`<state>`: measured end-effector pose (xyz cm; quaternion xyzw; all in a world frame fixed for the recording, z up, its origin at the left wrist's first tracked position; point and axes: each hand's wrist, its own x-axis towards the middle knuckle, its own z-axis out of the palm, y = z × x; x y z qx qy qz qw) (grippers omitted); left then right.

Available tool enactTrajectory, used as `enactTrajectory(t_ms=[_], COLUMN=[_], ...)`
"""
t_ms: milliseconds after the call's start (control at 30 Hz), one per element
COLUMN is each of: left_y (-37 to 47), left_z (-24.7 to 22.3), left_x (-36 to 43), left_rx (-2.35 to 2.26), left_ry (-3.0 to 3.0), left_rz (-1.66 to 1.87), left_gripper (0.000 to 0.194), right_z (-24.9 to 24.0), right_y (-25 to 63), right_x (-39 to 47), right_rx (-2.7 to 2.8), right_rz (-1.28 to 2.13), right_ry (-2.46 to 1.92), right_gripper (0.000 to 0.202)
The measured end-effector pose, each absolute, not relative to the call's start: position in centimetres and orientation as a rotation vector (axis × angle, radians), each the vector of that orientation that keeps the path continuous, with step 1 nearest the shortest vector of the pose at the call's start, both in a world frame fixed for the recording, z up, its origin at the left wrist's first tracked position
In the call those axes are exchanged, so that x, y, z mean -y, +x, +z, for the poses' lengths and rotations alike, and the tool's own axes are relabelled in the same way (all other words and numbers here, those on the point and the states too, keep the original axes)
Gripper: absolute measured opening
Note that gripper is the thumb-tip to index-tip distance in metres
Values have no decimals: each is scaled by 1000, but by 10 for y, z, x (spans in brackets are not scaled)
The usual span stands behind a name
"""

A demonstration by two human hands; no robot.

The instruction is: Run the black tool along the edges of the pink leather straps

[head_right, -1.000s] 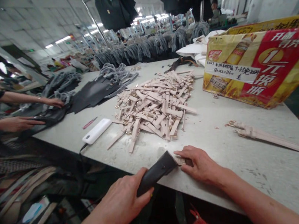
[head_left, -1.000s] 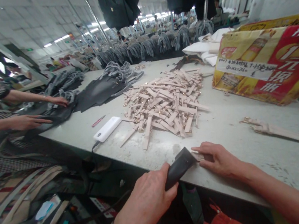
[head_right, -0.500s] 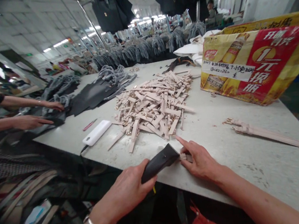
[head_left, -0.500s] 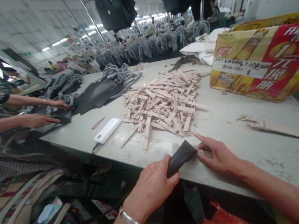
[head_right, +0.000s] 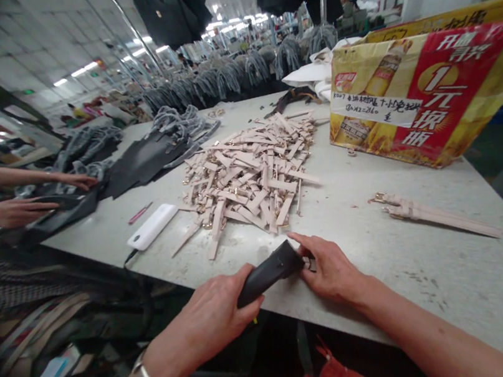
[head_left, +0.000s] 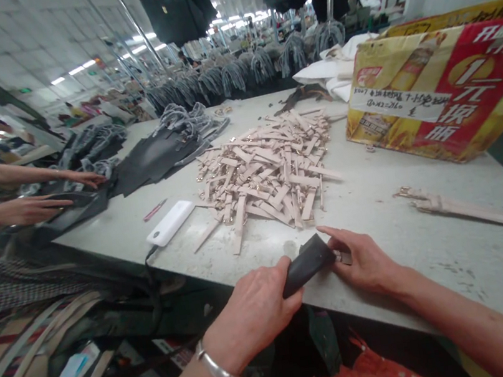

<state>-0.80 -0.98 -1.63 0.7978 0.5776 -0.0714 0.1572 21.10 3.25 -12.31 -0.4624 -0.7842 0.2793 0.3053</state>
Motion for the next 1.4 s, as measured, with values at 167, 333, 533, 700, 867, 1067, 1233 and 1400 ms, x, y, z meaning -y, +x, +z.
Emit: enactTrajectory(t_ms=[167, 333, 533, 700, 867, 1067, 1233, 1400], left_y=[-5, -18, -36, -18, -3, -27, -38, -16], left_z=[-22, -26, -17, -19, -25, -23, -20, -25], left_x=[4, -1, 6, 7, 0, 1, 10, 14], left_rx=[-1635, -1642, -1661, -1639, -1646, -1746, -1727, -1715], left_ry=[2165, 2092, 2122, 2201, 2114, 2006, 2048, 2094], left_rz=[-123, 23, -115, -145, -68, 63, -31, -70], left_gripper=[24, 24, 25, 24, 24, 25, 23, 27], right_z=[-126, -126, -126, -125, -122, -119, -122, -122], right_y=[212, 213, 213, 213, 214, 212, 211, 210], right_x=[-35, -35, -36, -37, -37, -36, -37, -39], right_rx=[2051, 2066, 2060, 2045, 2009, 2054, 2061, 2062], right_rz=[724, 730, 772, 782, 768, 776, 782, 757], right_ry=[-1294, -1289, -1263, -1266, -1318, -1308, -1303, -1321], right_gripper=[71, 75, 77, 69, 63, 41, 35, 30])
